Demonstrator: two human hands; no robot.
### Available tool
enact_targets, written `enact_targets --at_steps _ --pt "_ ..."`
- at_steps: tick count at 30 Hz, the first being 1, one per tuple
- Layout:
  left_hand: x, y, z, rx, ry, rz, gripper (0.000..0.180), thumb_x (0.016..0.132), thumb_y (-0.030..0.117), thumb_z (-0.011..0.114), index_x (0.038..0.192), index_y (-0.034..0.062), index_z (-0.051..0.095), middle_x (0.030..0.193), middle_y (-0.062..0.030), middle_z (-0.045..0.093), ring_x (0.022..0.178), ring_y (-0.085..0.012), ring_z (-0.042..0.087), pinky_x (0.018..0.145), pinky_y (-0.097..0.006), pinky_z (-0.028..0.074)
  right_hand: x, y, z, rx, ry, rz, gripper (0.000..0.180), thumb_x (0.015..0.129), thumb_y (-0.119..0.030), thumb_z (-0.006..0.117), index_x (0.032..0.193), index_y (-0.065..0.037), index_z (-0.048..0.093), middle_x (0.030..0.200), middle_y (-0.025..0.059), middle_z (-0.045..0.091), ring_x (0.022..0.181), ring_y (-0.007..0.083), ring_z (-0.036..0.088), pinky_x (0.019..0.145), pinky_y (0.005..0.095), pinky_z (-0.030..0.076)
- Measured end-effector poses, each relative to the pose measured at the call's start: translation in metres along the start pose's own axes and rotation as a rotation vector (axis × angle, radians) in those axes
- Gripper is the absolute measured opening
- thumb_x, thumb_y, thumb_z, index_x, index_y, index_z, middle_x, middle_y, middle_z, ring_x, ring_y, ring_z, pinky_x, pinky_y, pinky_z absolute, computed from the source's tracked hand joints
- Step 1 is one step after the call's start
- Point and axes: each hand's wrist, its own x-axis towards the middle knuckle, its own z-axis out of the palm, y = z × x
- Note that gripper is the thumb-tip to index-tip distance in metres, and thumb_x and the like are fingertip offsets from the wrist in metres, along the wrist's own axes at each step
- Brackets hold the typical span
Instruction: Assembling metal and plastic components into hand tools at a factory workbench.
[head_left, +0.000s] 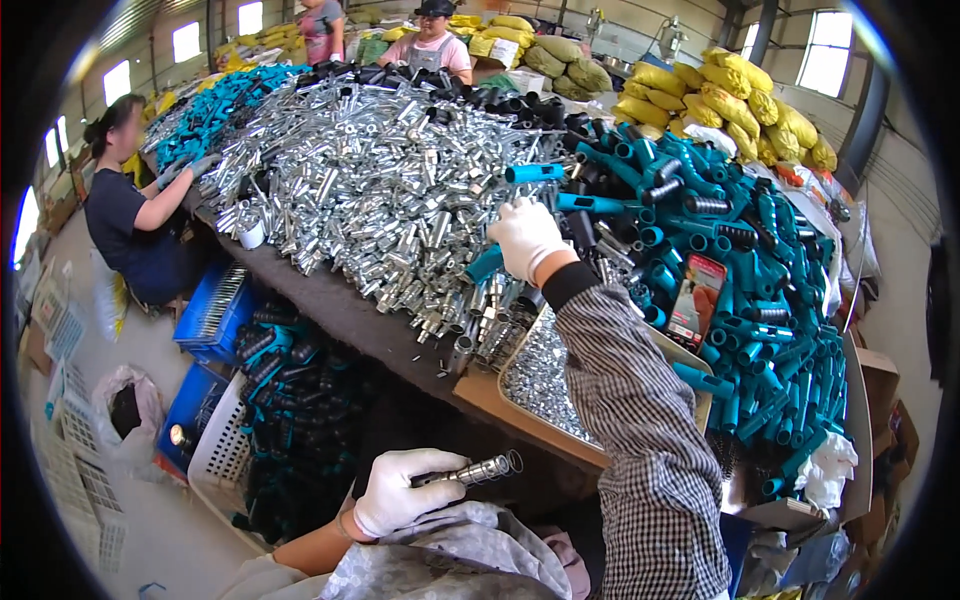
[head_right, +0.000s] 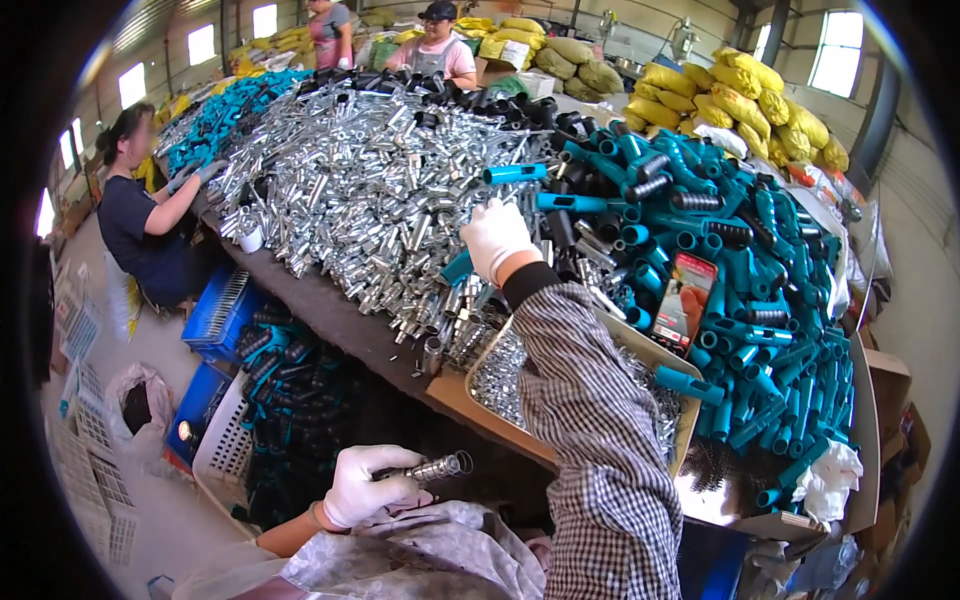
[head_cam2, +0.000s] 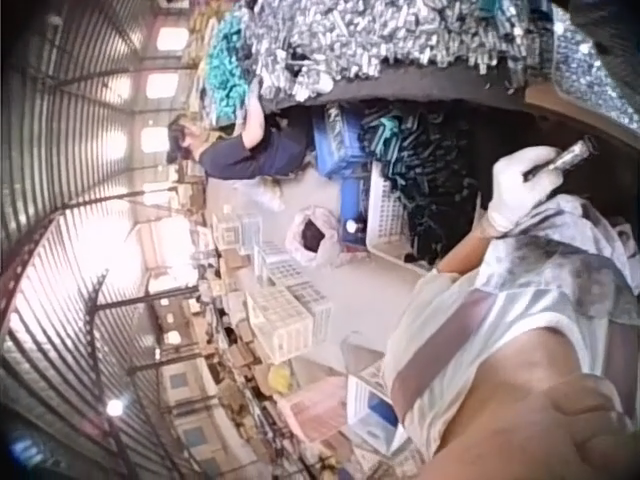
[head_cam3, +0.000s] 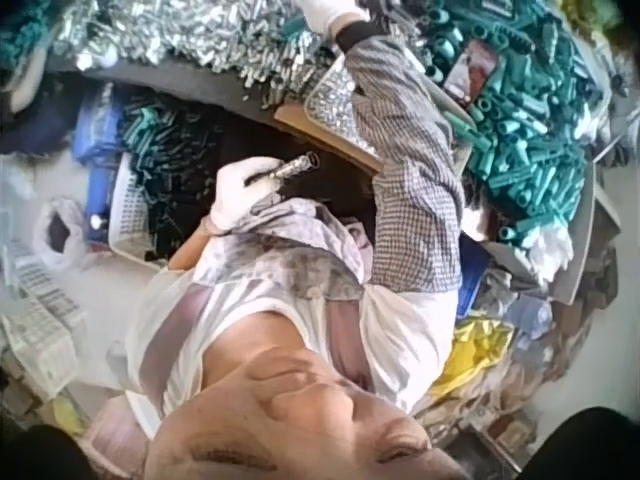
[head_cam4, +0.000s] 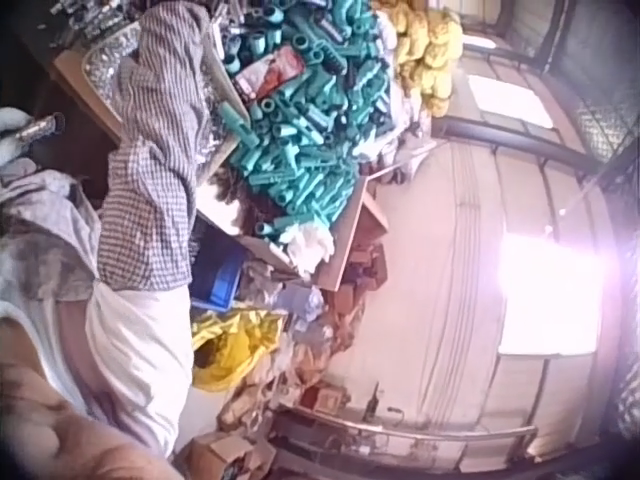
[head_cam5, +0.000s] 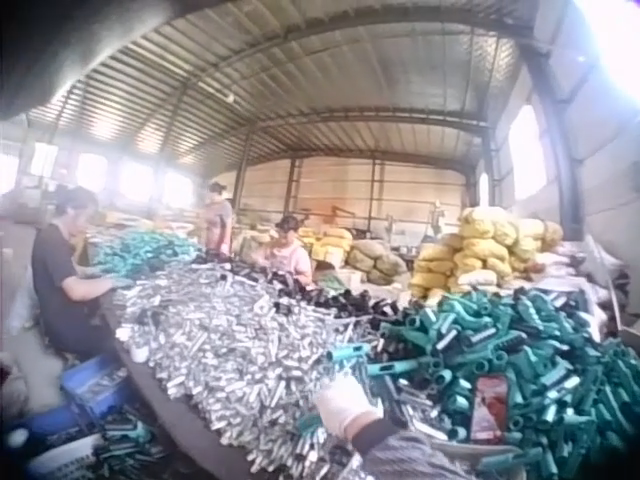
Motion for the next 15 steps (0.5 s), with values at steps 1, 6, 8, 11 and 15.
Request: enact_targets --at_steps 1,6,8,11,15 --pt "0.003 0.002 -0.005 0.089 0.005 0.077 0.026 0.078 0.007 0.077 0.103 -0.0019 0.073 0.089 -0.0105 0.074 0.076 -0.0115 0.067 0.070 -0.026 0.053 0.008 -0.001 0.009 -0.069 -0.098 0.009 0.022 0.075 -0.012 0.064 0.094 -0.014 0.074 0.100 0.0115 0.065 0.104 0.0318 0.060 0.087 0.0434 0.050" --pt "0.014 0.010 -0.023 0.211 0.015 0.164 0.024 0.081 0.005 0.076 0.103 -0.0024 0.070 0.084 -0.0076 0.070 0.065 -0.0095 0.065 0.059 -0.024 0.051 -0.016 0.018 -0.035 0.165 0.075 -0.017 0.012 0.077 -0.006 0.060 0.087 -0.007 0.068 0.086 0.0160 0.068 0.087 0.0366 0.067 0.079 0.0468 0.053" --pt "0.020 -0.004 -0.034 0.331 0.066 0.336 0.025 0.081 0.007 0.079 0.103 -0.0017 0.071 0.083 -0.0084 0.070 0.064 -0.0109 0.067 0.057 -0.024 0.051 -0.050 0.004 -0.059 0.378 0.322 0.060 0.020 0.086 -0.011 0.060 0.104 -0.003 0.063 0.092 0.0205 0.066 0.089 0.0388 0.066 0.079 0.0470 0.053" --pt "0.023 -0.005 -0.038 0.256 0.021 0.280 0.030 0.079 0.009 0.081 0.105 -0.0021 0.070 0.084 -0.0109 0.070 0.068 -0.0147 0.069 0.060 -0.027 0.054 -0.142 -0.020 -0.112 0.796 0.109 0.267 0.026 0.091 -0.021 0.063 0.106 0.000 0.064 0.084 0.0189 0.063 0.081 0.0383 0.065 0.072 0.0437 0.050" --pt "0.035 -0.009 -0.028 0.379 -0.079 0.495 0.031 0.072 0.009 0.083 0.099 -0.0002 0.071 0.081 -0.0122 0.068 0.065 -0.0247 0.067 0.058 -0.032 0.053 -0.262 -0.054 -0.136 1.063 -0.492 0.530 0.043 0.084 -0.039 0.077 0.108 -0.003 0.071 0.087 0.0168 0.071 0.080 0.0284 0.071 0.076 0.0372 0.054"
